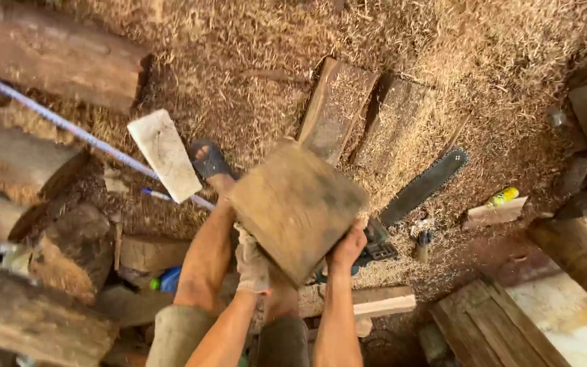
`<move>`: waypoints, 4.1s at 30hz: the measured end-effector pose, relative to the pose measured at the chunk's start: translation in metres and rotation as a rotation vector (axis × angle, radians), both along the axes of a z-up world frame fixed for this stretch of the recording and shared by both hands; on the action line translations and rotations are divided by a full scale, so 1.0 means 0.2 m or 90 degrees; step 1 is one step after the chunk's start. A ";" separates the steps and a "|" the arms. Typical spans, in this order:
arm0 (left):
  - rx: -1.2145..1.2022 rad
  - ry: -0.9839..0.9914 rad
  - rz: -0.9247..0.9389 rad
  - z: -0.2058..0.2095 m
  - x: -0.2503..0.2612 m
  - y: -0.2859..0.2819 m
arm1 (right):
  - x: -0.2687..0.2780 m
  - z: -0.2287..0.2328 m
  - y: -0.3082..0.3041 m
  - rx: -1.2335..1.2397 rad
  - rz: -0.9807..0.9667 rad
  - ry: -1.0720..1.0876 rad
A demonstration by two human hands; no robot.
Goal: Sawing a wooden log into smaller pieces using an electric chainsaw.
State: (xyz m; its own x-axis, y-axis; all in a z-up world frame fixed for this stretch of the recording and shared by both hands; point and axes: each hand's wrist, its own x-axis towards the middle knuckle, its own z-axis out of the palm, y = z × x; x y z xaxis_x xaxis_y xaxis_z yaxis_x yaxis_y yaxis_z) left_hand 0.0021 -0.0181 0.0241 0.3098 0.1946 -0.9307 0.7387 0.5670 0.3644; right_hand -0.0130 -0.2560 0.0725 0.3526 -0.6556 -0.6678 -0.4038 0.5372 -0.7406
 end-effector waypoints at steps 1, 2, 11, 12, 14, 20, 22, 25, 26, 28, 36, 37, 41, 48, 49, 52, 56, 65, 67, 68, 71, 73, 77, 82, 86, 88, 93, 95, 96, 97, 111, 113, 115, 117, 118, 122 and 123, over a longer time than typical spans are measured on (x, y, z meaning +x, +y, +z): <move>-0.014 -0.006 0.021 -0.01 -0.07 -0.02 | 0.00 0.06 -0.01 0.004 0.007 -0.003; -0.029 -0.013 0.041 -0.05 -0.14 -0.04 | -0.01 0.10 -0.03 0.019 -0.004 0.000; -0.167 -0.001 0.085 -0.22 -0.52 -0.17 | -0.21 0.29 -0.14 -0.016 -0.202 0.042; -0.137 -0.018 0.104 -0.17 -0.44 -0.20 | -0.23 0.24 -0.15 -0.081 -0.187 0.009; -0.132 -0.052 0.084 -0.41 -0.59 -0.14 | -0.11 0.32 -0.18 -0.089 -0.141 0.043; -0.220 -0.046 0.123 -0.24 -0.01 -0.33 | 0.27 0.41 -0.35 -0.121 -0.133 -0.036; -0.257 -0.015 0.102 -0.08 0.27 -0.38 | 0.42 0.46 -0.42 -0.135 -0.143 -0.086; -0.261 -0.023 0.066 0.01 0.43 -0.46 | 0.74 0.60 -0.51 0.039 -0.434 -0.109; -0.261 -0.025 0.056 0.03 0.48 -0.45 | 0.76 0.56 -0.54 0.087 -0.400 -0.175; -0.259 -0.016 0.031 0.07 0.54 -0.41 | 0.76 0.51 -0.59 0.132 -0.372 -0.235; -0.240 0.000 -0.072 0.21 0.84 -0.21 | 0.53 0.16 -0.64 0.173 -0.097 -0.232; -0.243 0.002 -0.087 0.20 0.84 -0.20 | 0.48 0.16 -0.63 0.170 -0.100 -0.234; -0.254 0.021 -0.146 0.19 0.83 -0.25 | 0.33 0.13 -0.63 0.121 0.120 -0.159; -0.236 0.075 -0.248 0.31 0.65 -0.04 | 0.31 0.32 -0.56 0.395 0.124 -0.033; -0.235 0.082 -0.255 0.44 0.71 -0.09 | 0.25 0.29 -0.54 0.397 0.115 -0.031; -0.145 0.160 -0.429 0.43 0.72 -0.10 | 0.06 0.16 -0.51 0.437 0.090 -0.067; -0.096 0.300 -0.491 0.04 0.75 -0.17 | 0.23 0.09 -0.51 0.513 0.135 0.202; 0.106 0.118 -0.580 0.24 0.76 -0.70 | 0.27 0.07 -0.49 0.105 0.236 0.599; 0.086 0.058 -0.552 0.25 0.82 -0.82 | 0.26 0.01 -0.57 0.086 0.239 0.605; 0.115 0.009 -0.594 0.20 0.85 -0.88 | 0.23 -0.07 -0.61 -0.001 0.245 0.558; 0.097 -0.077 -0.571 -0.12 0.87 -1.02 | 0.40 -0.13 -0.85 -0.075 0.223 0.451; 0.051 -0.109 -0.508 -0.32 0.94 -1.15 | 0.55 -0.20 -1.03 -0.061 0.194 0.393; 0.016 -0.157 -0.526 -0.72 1.04 -1.28 | 0.62 -0.64 -1.19 -0.143 0.211 0.309; 0.232 0.002 -0.808 -1.06 1.01 -1.27 | 0.63 -1.02 -1.18 -0.059 0.205 0.342; 0.019 -0.180 -0.600 -1.17 0.96 -1.18 | 0.69 -0.90 -1.15 -0.088 0.173 0.297; 0.078 -0.080 -0.760 -1.07 1.09 -1.21 | 0.68 -0.81 -1.10 -0.036 0.172 0.326; 0.515 -0.137 -1.524 -0.45 1.22 -1.30 | 0.21 -0.51 -0.55 -0.336 0.384 0.316; 0.458 -0.033 -1.419 0.04 1.27 -1.47 | -0.06 -0.25 -0.31 -0.186 0.336 0.359; 0.410 0.072 -1.292 0.28 1.28 -1.57 | -0.19 -0.13 -0.18 -0.040 0.300 0.383; 0.405 0.064 -1.311 0.27 1.26 -1.47 | -0.48 -0.15 0.04 -0.039 0.280 0.389; -0.194 -0.059 -2.046 0.73 -0.14 -1.80 | -1.47 0.15 0.79 -0.018 0.238 0.625; -0.247 -0.072 -1.958 0.61 -0.56 -1.78 | -1.59 -0.06 0.88 0.041 0.188 0.512; -0.299 -0.067 -1.867 0.48 -0.95 -1.81 | -1.77 -0.12 0.95 0.115 0.144 0.402; 0.001 -0.356 -1.835 0.32 -1.30 -1.89 | -1.96 -0.08 0.95 0.173 0.085 0.310; -0.009 -0.356 -1.835 0.26 -1.38 -1.99 | -2.05 -0.04 0.89 0.173 0.084 0.317; 0.405 -0.160 -1.648 -0.15 -1.62 -2.14 | -2.42 0.06 0.87 0.185 0.038 0.342; 0.530 -0.168 -1.590 -0.29 -1.66 -2.14 | -2.50 0.06 0.89 0.226 -0.020 0.346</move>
